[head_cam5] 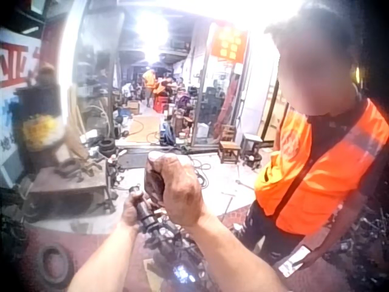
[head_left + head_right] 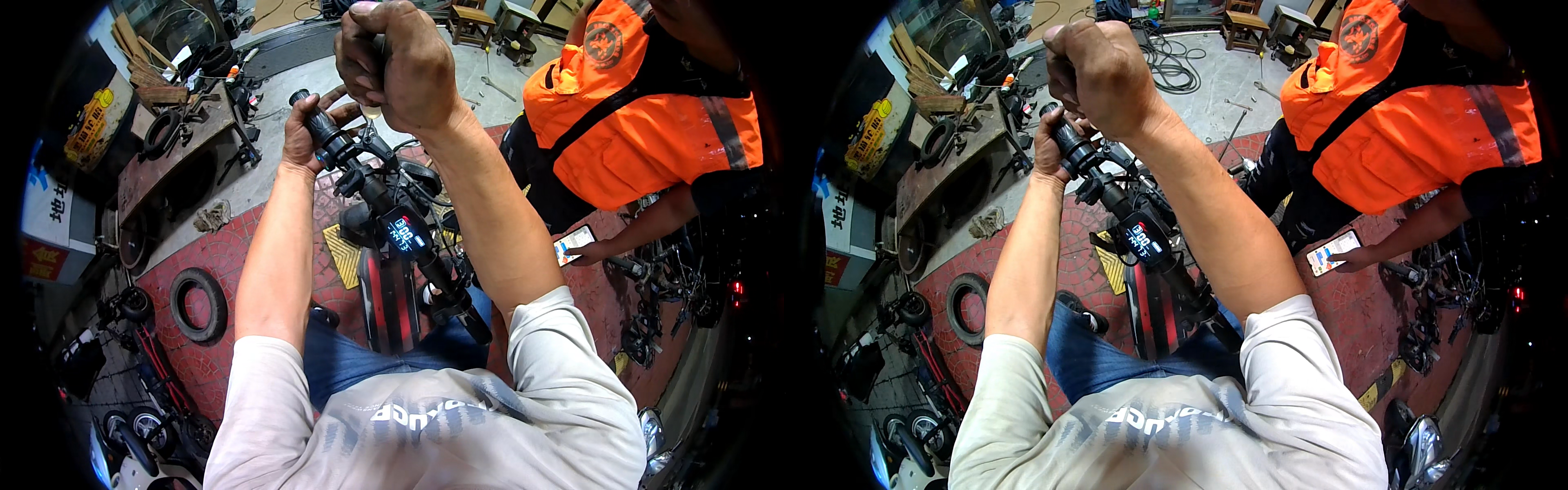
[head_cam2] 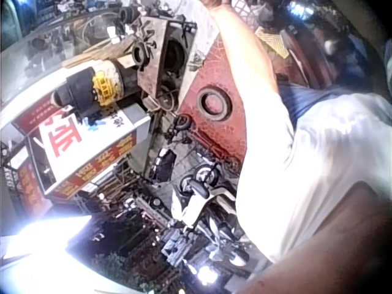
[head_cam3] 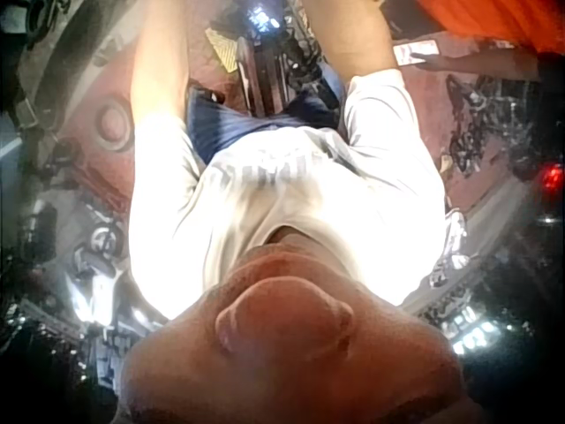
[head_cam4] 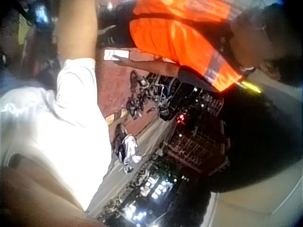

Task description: The person works on the handlebars of an electric scooter, first by hand and then by using a screwdriver to tighten components near the display panel.

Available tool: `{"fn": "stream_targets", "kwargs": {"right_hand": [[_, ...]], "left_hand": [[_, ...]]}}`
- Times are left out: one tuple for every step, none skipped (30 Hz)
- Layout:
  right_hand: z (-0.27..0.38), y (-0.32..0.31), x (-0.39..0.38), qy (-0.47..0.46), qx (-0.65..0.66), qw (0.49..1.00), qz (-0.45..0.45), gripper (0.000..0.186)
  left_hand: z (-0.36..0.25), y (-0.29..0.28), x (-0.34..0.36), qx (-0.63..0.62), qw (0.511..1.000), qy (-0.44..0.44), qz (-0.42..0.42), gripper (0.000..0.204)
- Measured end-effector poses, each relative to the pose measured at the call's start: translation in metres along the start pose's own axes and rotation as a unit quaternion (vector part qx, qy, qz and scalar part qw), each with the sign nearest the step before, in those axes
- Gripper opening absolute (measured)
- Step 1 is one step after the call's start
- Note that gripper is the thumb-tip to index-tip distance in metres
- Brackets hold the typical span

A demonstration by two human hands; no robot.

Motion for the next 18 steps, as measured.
{"fn": "stream_targets", "kwargs": {"right_hand": [[0.0,0.0,0.0,-0.004,0.003,1.0,0.002,0.047],[-0.001,0.0,0.0,-0.007,0.006,1.0,0.005,0.047],[-0.001,-0.001,0.0,-0.01,0.009,1.0,0.007,0.047],[-0.002,-0.002,0.0,-0.012,0.012,1.0,0.005,0.047],[-0.002,-0.003,0.0,-0.013,0.015,1.0,0.004,0.047],[-0.002,-0.004,0.0,-0.014,0.018,1.0,0.003,0.047],[-0.001,-0.005,0.0,-0.022,0.009,1.0,0.003,0.047],[-0.001,-0.006,0.0,-0.031,0.0,1.0,0.003,0.046],[-0.001,-0.006,0.0,-0.039,-0.008,0.999,0.003,0.046],[-0.001,-0.006,0.0,-0.052,-0.016,0.999,0.002,0.046],[-0.001,-0.005,0.0,-0.066,-0.024,0.998,0.001,0.045],[-0.001,-0.005,0.0,-0.08,-0.032,0.996,0.0,0.045],[-0.001,-0.004,0.001,-0.095,-0.044,0.995,-0.002,0.045],[0.0,-0.003,0.001,-0.11,-0.056,0.992,-0.005,0.045],[0.0,-0.003,0.001,-0.125,-0.068,0.99,-0.007,0.045],[-0.002,-0.003,0.002,-0.089,-0.035,0.995,-0.006,0.044],[-0.003,-0.004,0.003,-0.054,-0.002,0.999,-0.005,0.044],[-0.005,-0.005,0.003,-0.018,0.031,0.999,-0.004,0.043]], "left_hand": [[0.0,0.0,0.0,-0.003,1.0,-0.002,0.002,0.05],[0.0,0.001,-0.001,-0.006,1.0,-0.007,0.02,0.051],[0.0,0.0,0.0,-0.007,1.0,-0.003,0.011,0.049],[0.0,-0.001,0.0,-0.007,1.0,-0.003,0.017,0.046],[0.001,-0.001,0.001,-0.009,0.999,-0.003,0.033,0.044],[0.001,-0.003,0.003,-0.017,0.999,0.0,0.029,0.04],[0.001,-0.003,0.005,-0.026,0.999,0.002,0.034,0.037],[0.002,-0.005,0.007,-0.031,0.999,0.005,0.035,0.033],[0.002,-0.006,0.008,-0.029,0.999,0.01,0.033,0.03],[0.003,-0.008,0.01,-0.022,0.999,0.016,0.027,0.028],[0.003,-0.01,0.011,-0.012,0.999,0.02,0.028,0.025],[0.003,-0.011,0.012,-0.015,0.999,0.021,0.029,0.025],[0.003,-0.013,0.012,-0.014,0.999,0.02,0.036,0.024],[0.002,-0.014,0.012,-0.013,0.999,0.019,0.043,0.024],[0.002,-0.016,0.012,-0.012,0.999,0.021,0.037,0.023],[0.002,-0.018,0.013,-0.01,0.999,0.024,0.031,0.023],[0.002,-0.019,0.013,-0.01,0.999,0.026,0.043,0.023],[0.001,-0.021,0.013,-0.005,0.999,0.024,0.04,0.023]]}}
Point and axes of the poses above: each hand's wrist, its own x-axis towards the middle knuckle, its own y-axis out of the palm, z = x × y, the point moved 3 cm from there along x, towards the middle knuckle, and after that the axes turned 4 degrees about -x, right-handed, at the moved point
